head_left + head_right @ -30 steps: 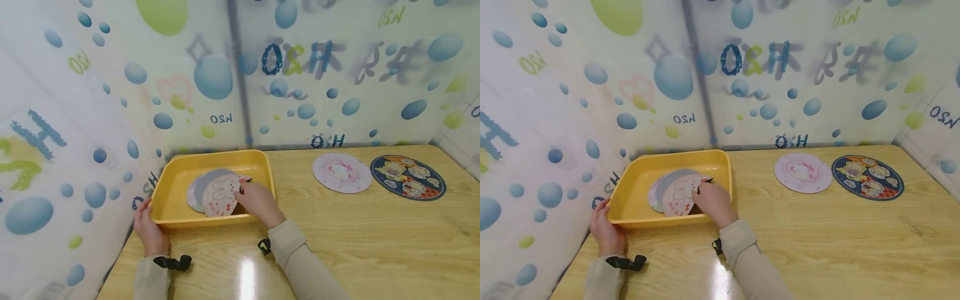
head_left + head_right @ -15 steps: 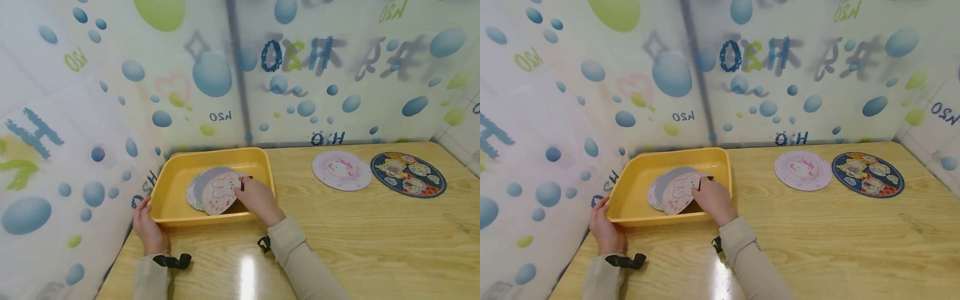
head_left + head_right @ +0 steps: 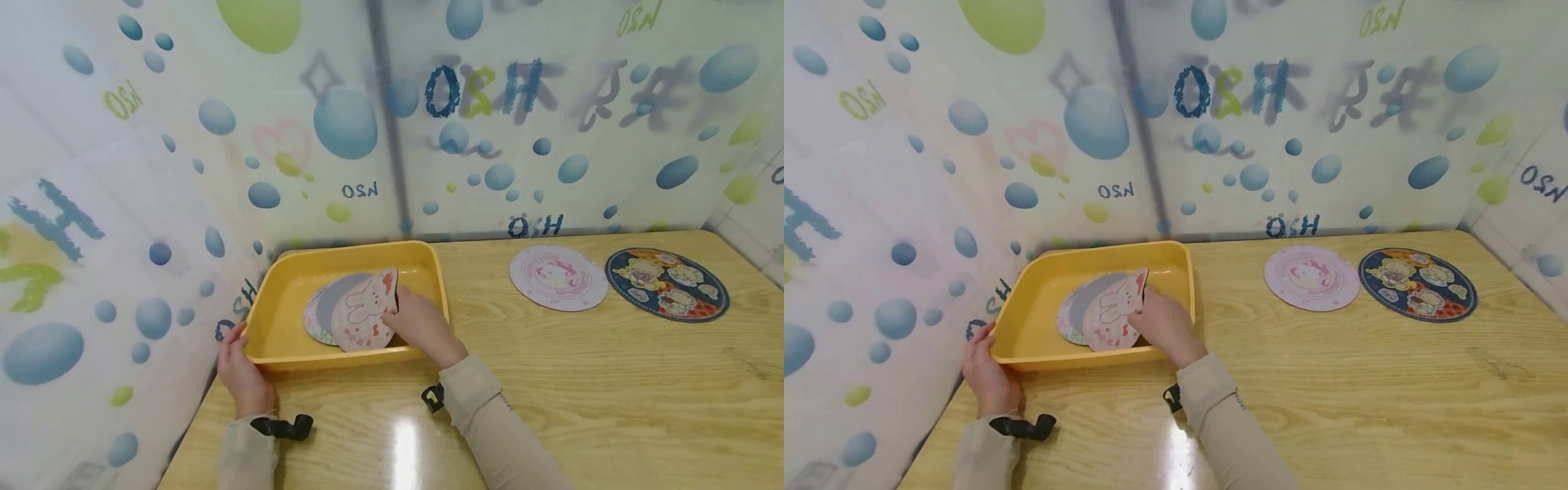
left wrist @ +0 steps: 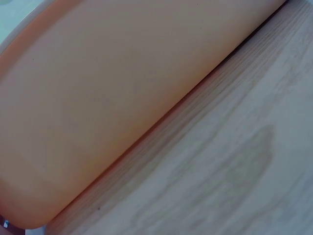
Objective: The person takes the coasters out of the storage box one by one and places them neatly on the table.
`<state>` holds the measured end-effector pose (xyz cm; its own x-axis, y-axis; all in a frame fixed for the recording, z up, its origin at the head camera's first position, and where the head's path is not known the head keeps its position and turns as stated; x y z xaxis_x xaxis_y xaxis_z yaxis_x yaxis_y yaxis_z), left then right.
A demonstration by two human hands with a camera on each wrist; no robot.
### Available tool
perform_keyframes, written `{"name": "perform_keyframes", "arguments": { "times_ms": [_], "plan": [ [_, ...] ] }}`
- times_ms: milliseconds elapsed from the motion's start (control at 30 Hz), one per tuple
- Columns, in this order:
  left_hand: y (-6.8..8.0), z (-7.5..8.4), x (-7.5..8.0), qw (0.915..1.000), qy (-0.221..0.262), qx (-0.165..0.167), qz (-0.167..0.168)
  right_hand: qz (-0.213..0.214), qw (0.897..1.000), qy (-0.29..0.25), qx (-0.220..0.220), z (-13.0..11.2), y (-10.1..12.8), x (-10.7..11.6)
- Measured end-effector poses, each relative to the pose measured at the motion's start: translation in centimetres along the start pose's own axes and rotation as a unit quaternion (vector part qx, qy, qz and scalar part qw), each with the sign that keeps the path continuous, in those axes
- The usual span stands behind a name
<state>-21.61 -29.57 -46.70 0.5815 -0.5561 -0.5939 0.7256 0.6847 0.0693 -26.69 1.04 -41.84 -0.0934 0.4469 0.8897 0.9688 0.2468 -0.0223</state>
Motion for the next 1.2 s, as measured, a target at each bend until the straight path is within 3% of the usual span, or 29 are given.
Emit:
{"name": "perform_keyframes", "arguments": {
  "times_ms": [233,800,933,1033,1200],
  "plan": [
    [0.0,0.1,-0.1,1.0,0.009,-0.002,-0.003,-0.005,0.999,0.023,0.048,-0.5,-0.1,-0.3],
    [0.1,0.0,-0.2,1.0,0.002,0.004,0.0,0.044,0.998,0.026,0.025,-0.3,-0.2,0.3],
    [0.0,-0.1,-0.2,1.0,0.006,0.004,-0.001,0.051,0.999,-0.008,0.019,-0.1,-0.2,0.4],
    [-0.1,-0.1,-0.2,1.0,0.005,0.005,-0.002,0.047,0.996,-0.069,0.008,0.2,-0.3,0.5],
    [-0.2,-0.1,-0.1,0.9999,0.009,0.007,0.001,0.044,0.984,-0.174,-0.009,0.7,-0.4,0.6]
  ]
}}
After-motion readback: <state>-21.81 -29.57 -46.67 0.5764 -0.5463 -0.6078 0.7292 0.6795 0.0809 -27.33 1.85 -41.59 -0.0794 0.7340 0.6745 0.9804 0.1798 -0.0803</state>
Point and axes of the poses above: each hand's wrist, its own y-axis away from the middle knuckle, its own x-axis out of the back of the hand, z = x × y, the point moved 6 cm from there along -y, towards the middle knuckle, and after that the axes turned 15 degrees about y, right-handed, at the moved point
